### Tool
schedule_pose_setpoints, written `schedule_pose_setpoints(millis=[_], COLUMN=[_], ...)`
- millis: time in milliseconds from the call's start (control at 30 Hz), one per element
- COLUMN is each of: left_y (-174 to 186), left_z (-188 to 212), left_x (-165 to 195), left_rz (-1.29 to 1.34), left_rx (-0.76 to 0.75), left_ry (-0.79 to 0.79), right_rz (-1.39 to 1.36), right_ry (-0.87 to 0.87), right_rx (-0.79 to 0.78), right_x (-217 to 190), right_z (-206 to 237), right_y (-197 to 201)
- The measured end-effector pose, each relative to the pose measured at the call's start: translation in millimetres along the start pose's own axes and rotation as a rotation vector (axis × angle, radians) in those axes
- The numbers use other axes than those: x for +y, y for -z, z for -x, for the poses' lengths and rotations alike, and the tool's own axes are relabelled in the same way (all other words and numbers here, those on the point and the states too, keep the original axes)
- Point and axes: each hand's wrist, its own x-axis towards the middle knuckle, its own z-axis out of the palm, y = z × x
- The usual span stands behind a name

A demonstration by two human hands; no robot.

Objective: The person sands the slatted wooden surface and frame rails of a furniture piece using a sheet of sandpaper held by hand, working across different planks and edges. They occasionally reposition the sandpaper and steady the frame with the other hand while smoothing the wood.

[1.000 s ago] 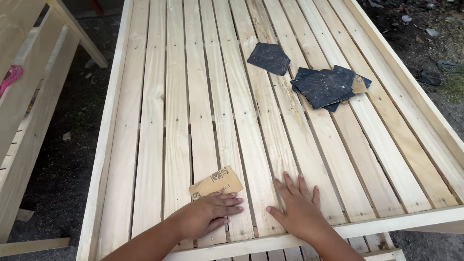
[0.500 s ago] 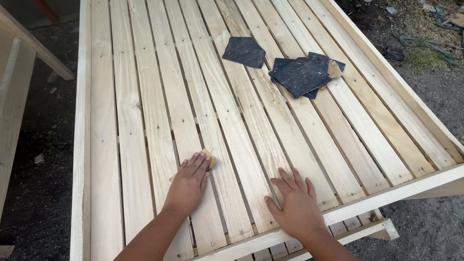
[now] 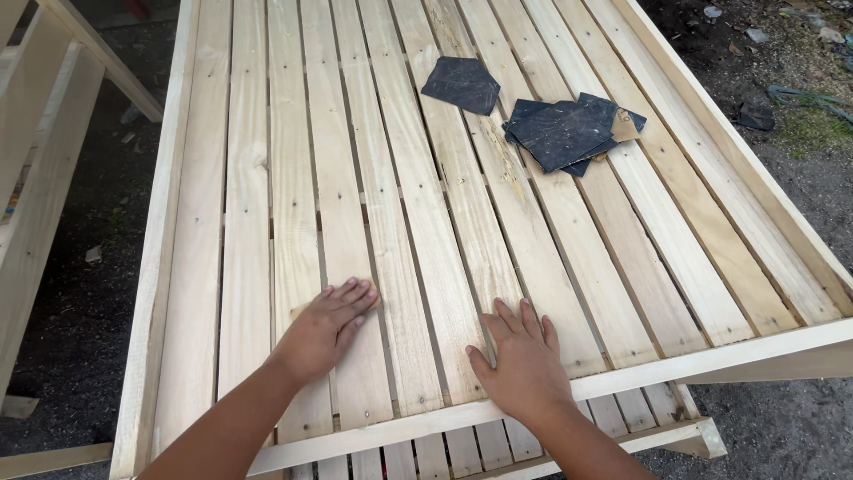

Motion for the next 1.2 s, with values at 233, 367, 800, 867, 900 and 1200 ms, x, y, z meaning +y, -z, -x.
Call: schedule_pose_setpoints(millis=[233,367,800,867,900,1200], left_y=[2.3,11.7,4.4,0.4,-5.5,-9.6], left_z=[55.0,36.9,-160.5,-131.2,-106.2,-48.0], left_x=[13.7,-0.9,-73.7,-59.7,-50.6,-44.2], left_rz=[0.184,0.127,-0.016,0.008,0.012,0.061], left_rx=[-0.411,-0.344,0.128,0.077,0.011,-0.184], left_ry=[-0.074,-0.281,-0.074,-0.189,-0.259,-0.559], right_rz=[-0.033,-0.076,-0.252,-0.278,-0.289,-0.319], right_ry=[-0.060,-0.092,-0.142,-0.172,-0.189,-0.175], right_rx=[-0.086,-0.040,0.539,0.557,0.568,0.684], right_x=[-15.4,-36.7,-44.4,-46.9,-47.3,-49.7], right_z=[3.7,3.6,-0.6,0.0,0.6,7.3], right_y=[-1.5,-8.2,-32.9,-33.9,-33.4,-34.5])
